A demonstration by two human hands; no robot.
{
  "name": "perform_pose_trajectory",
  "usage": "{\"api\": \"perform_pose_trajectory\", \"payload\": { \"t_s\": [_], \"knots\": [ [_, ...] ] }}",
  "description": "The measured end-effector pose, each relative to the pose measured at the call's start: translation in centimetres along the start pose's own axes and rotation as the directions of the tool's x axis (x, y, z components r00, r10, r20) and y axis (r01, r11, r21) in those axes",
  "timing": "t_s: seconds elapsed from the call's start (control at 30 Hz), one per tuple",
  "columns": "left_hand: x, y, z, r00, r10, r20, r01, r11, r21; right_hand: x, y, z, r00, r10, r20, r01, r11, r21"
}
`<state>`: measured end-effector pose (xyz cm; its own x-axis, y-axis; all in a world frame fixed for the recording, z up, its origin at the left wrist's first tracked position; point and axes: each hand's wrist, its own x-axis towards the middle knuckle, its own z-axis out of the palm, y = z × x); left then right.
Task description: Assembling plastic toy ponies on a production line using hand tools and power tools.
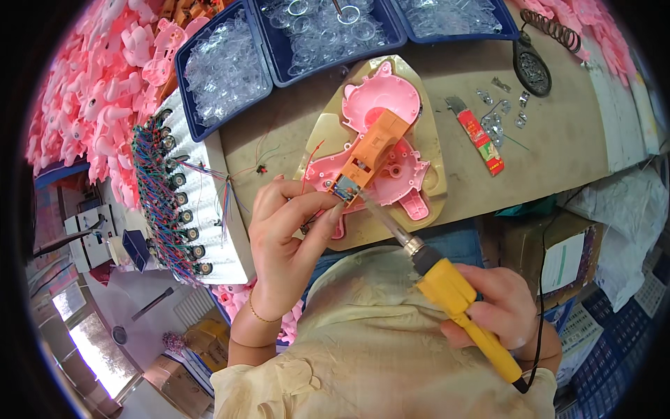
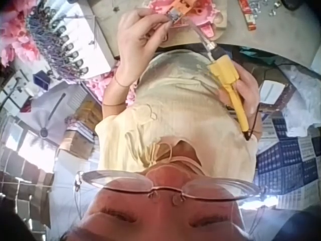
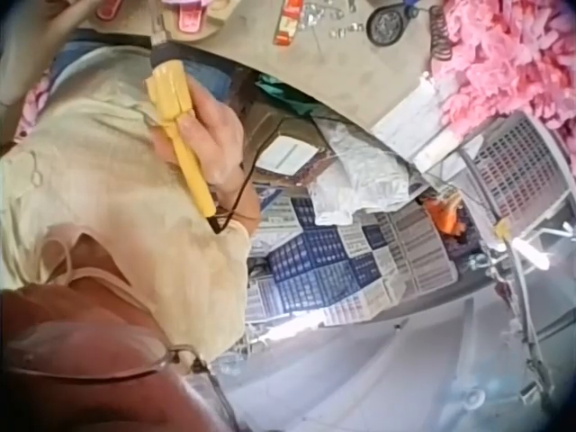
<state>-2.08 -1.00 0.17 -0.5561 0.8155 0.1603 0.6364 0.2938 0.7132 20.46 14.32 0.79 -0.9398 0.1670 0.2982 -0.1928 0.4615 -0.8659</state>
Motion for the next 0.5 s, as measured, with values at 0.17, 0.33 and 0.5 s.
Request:
{"api": "perform_pose_trajectory", "payload": {
  "t_s": [0.17,0.33,0.5],
  "knots": [
    [0.1,0.3,-0.4,0.984,0.114,-0.141,-0.114,0.993,0.001,-3.6,0.8,0.0,0.935,0.066,-0.349,-0.037,0.995,0.091],
    [1.2,2.7,-2.0,0.906,-0.422,-0.026,0.252,0.588,-0.768,-3.7,1.9,-0.1,0.636,0.153,-0.757,-0.162,0.985,0.063],
    [4.6,2.4,-2.5,0.936,0.306,0.175,-0.326,0.940,0.097,-4.0,2.9,-1.8,0.495,0.277,-0.824,-0.157,0.961,0.228]
  ]
}}
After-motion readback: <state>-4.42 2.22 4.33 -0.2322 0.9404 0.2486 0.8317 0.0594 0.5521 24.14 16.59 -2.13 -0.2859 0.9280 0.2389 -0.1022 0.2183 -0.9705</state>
